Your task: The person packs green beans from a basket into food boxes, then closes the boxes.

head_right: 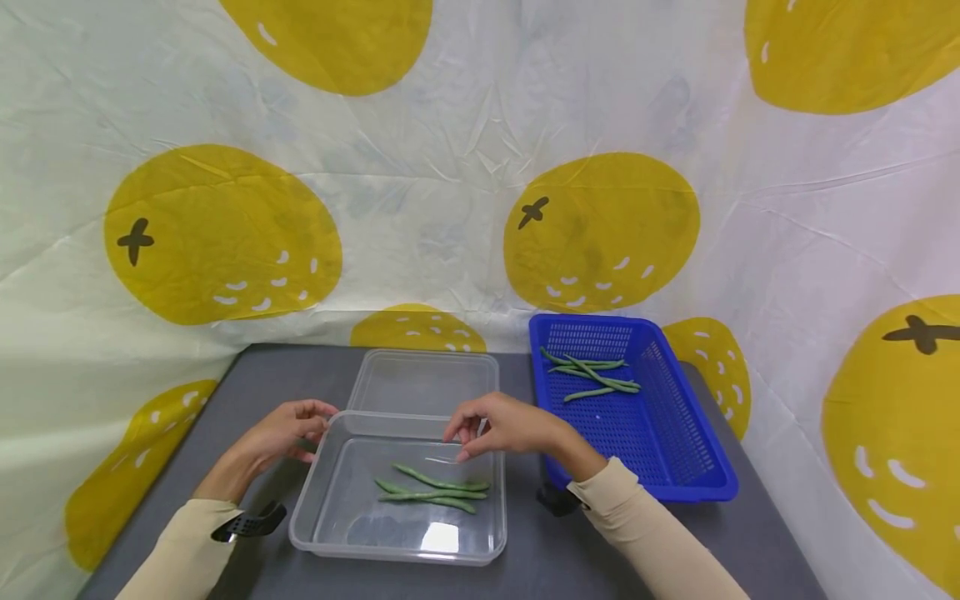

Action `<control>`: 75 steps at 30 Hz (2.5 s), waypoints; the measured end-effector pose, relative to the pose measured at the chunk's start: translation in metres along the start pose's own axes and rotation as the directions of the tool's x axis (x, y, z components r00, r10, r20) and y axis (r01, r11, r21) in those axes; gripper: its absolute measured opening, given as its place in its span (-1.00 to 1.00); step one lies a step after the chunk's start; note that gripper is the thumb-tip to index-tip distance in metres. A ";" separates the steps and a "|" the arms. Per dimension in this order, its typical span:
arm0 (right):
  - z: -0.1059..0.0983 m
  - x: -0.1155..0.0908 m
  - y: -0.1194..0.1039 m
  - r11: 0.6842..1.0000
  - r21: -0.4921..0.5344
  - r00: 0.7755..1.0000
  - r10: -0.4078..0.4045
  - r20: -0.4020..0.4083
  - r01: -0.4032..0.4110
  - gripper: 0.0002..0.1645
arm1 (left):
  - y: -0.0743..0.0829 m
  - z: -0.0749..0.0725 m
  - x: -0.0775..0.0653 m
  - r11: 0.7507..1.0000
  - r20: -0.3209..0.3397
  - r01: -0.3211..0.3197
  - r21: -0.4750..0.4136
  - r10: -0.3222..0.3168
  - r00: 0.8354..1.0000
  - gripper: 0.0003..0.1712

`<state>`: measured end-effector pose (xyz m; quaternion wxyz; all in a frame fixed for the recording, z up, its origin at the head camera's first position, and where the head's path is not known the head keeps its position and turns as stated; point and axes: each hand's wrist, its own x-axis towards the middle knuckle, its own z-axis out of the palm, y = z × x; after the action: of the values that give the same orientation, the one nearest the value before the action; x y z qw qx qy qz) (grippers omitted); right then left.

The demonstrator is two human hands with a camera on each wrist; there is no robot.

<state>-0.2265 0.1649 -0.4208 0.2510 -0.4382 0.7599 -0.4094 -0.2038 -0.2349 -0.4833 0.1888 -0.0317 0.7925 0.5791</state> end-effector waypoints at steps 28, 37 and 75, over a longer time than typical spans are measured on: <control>-0.065 -0.059 0.033 0.976 -0.030 0.960 0.208 -0.189 -0.217 -0.73 | 0.004 -0.001 0.000 1.000 0.005 -0.001 0.002 0.001 1.000 -0.58; -0.078 -0.071 0.045 0.973 -0.035 0.956 0.217 -0.197 -0.228 -0.73 | 0.004 -0.002 0.001 1.000 0.007 -0.007 0.007 0.007 1.000 -0.57; -0.112 -0.125 0.128 0.934 -0.146 0.921 0.277 -0.275 -0.325 -0.58 | -0.005 0.005 0.001 1.000 -0.010 -0.024 -0.002 0.024 1.000 -0.58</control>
<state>-0.3072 0.3544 -0.4661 0.1709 -0.2823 0.8792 -0.3437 -0.2017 -0.2317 -0.4894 0.1781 -0.0253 0.7930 0.5820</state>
